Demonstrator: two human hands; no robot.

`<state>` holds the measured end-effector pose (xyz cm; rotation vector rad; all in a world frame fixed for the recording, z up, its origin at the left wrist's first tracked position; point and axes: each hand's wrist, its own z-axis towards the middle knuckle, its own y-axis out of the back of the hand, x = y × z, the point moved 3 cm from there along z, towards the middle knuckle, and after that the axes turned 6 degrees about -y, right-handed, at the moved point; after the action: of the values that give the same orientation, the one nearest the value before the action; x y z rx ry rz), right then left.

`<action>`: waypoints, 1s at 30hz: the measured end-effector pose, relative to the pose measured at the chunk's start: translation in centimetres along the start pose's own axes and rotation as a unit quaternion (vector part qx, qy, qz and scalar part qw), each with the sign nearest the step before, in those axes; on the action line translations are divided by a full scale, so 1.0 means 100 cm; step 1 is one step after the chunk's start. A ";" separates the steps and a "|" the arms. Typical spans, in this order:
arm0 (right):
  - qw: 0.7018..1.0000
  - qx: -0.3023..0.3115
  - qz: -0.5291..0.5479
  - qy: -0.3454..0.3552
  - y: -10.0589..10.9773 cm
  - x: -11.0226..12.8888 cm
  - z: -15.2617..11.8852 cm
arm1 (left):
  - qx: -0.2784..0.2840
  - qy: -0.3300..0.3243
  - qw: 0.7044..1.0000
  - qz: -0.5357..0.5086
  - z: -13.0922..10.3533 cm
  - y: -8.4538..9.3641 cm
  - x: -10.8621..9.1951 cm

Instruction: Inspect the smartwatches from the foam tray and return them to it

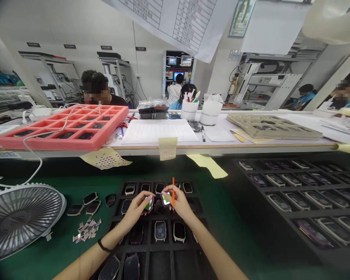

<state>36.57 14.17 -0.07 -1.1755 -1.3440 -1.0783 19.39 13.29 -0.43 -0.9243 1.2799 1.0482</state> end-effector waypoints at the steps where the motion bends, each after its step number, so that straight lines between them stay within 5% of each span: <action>1: 1.000 0.001 0.002 -0.001 0.000 0.000 0.000 | -0.002 0.000 1.000 -0.002 0.000 0.000 0.000; 20: 0.996 0.065 0.044 0.038 -0.003 -0.005 0.001 | -0.017 -0.028 0.998 -0.051 0.006 0.002 0.009; 30: 0.998 -0.004 -0.005 0.067 0.003 0.000 0.002 | -0.024 -0.041 0.998 -0.049 0.005 0.000 0.006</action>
<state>36.84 14.39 -0.13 -1.0832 -1.2434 -1.1508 19.49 13.81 -1.02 -0.9616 1.1353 1.0328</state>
